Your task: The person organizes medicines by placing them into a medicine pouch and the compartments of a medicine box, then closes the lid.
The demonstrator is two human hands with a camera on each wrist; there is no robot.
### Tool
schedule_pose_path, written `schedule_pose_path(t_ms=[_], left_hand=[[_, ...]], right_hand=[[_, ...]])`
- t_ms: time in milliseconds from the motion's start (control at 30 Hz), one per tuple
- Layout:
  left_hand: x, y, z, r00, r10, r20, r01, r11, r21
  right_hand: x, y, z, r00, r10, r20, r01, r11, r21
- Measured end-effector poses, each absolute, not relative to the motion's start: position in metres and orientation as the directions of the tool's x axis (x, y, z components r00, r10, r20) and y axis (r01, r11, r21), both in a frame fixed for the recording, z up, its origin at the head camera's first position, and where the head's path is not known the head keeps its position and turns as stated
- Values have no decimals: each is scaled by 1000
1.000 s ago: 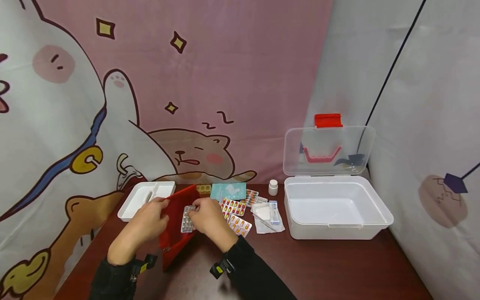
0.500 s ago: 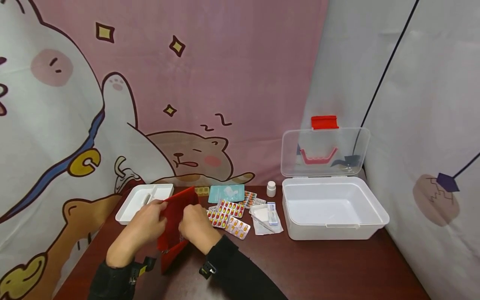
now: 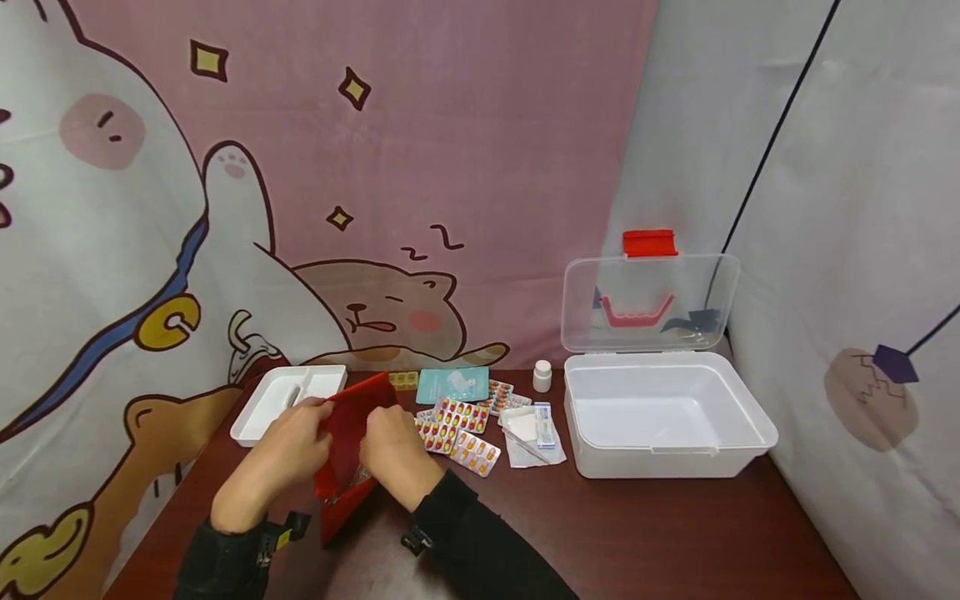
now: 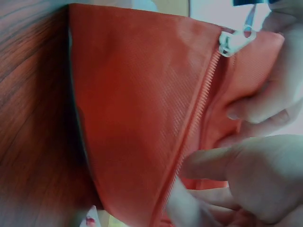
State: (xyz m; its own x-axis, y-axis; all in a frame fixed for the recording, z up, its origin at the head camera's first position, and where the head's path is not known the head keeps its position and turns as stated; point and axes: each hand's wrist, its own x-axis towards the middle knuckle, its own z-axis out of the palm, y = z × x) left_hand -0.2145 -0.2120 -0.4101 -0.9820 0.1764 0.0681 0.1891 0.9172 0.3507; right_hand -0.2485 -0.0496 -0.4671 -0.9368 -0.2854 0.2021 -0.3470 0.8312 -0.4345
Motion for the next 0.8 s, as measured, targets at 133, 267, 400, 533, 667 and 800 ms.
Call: schedule_pose_path(t_ms=[133, 267, 400, 533, 667, 800], left_hand=[[-216, -212, -410, -983, 173, 57, 182, 914, 362], [-216, -214, -410, -985, 168, 42, 171, 917, 360], [-217, -215, -409, -988, 153, 30, 154, 921, 359], [-219, -216, -408, -988, 150, 25, 149, 921, 361], [-218, -217, -408, -988, 151, 20, 148, 920, 363], [-218, -216, -409, -988, 153, 17, 149, 919, 364]], right_hand=[[-251, -31, -464, -932, -224, 285, -350, 759, -549], [-259, -5, -468, -933, -134, 333, -331, 683, -651], [-271, 20, -477, -915, -117, 385, -355, 687, -634], [-282, 36, -490, -892, -193, 409, -419, 696, -584], [-289, 42, -503, -892, -255, 373, -438, 691, -575], [-294, 43, -516, -897, -319, 305, -440, 700, -563]])
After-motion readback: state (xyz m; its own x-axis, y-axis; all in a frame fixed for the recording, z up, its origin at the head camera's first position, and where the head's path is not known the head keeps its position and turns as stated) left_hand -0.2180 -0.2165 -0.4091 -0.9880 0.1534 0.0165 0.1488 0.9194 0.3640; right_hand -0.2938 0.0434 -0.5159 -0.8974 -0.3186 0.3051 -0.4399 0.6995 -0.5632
